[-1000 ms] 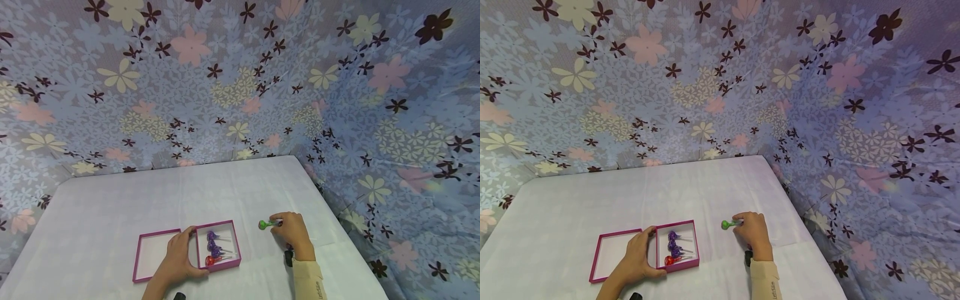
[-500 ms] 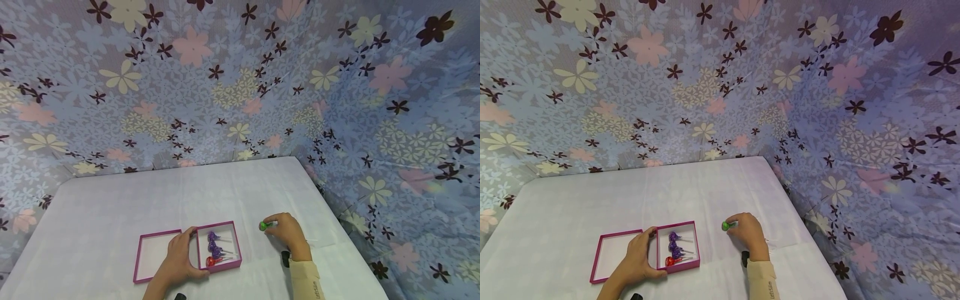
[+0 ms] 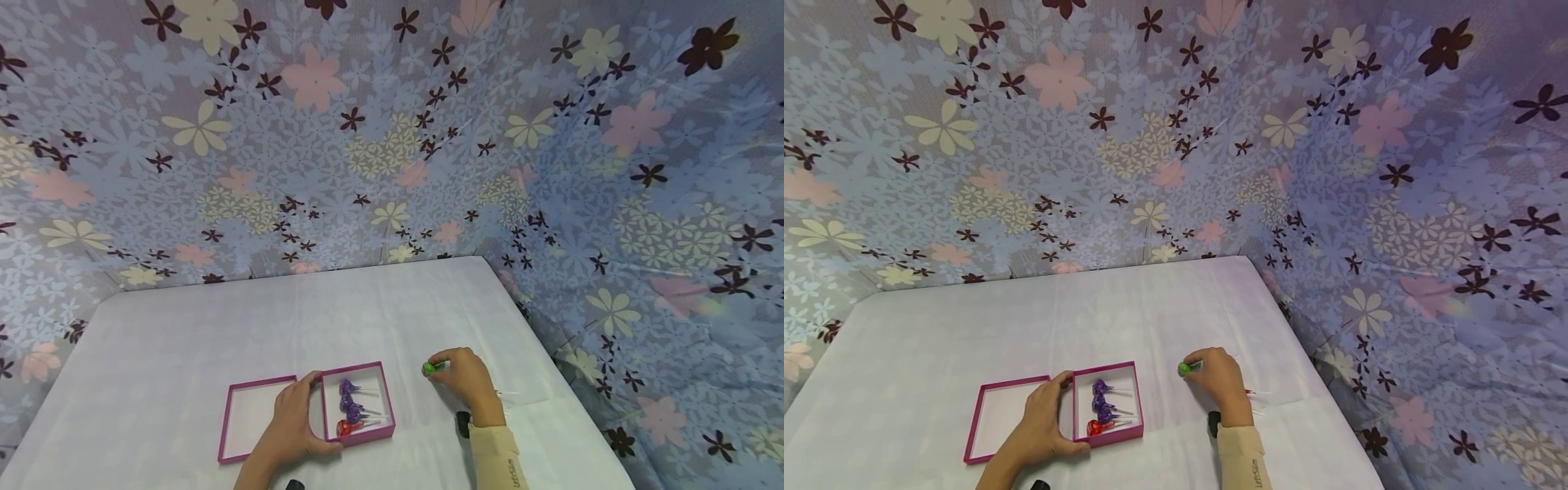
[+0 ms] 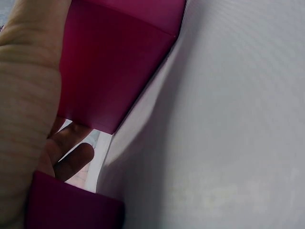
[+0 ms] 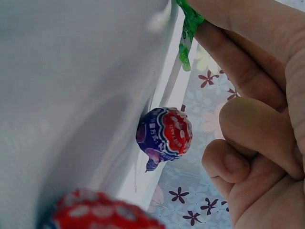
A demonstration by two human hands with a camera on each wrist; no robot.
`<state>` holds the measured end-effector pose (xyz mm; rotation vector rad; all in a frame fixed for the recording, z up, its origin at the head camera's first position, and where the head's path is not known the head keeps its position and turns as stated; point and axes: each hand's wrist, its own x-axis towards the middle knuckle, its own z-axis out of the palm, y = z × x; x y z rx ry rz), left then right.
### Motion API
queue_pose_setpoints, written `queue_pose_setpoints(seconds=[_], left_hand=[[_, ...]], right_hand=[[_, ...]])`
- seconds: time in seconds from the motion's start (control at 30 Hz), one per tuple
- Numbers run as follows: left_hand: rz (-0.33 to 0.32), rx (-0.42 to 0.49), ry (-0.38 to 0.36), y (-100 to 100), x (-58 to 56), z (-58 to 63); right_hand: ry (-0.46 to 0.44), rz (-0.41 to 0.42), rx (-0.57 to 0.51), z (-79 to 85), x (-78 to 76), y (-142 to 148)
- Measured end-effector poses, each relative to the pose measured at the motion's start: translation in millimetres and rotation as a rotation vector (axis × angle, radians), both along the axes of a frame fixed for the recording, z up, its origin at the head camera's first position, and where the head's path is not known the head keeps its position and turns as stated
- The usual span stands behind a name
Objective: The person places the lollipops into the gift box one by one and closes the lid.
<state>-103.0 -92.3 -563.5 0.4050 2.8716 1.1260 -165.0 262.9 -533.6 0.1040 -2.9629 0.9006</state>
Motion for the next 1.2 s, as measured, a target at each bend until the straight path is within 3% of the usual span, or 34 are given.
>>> queue_pose_setpoints(seconds=[0.4, 0.9, 1.2], left_hand=[[0.014, -0.017, -0.046, 0.2, 1.6, 2.3], [-0.008, -0.016, 0.025, -1.0, 0.1, -1.0], [-0.008, -0.019, 0.013, -1.5, -0.7, -1.0]], right_hand=[[0.039, -0.003, -0.028, 0.3, 3.9, -13.5], [0.06, 0.034, -0.022, 4.5, 5.7, -32.1], [0.064, 0.064, -0.009, 12.2, 8.5, -44.4]])
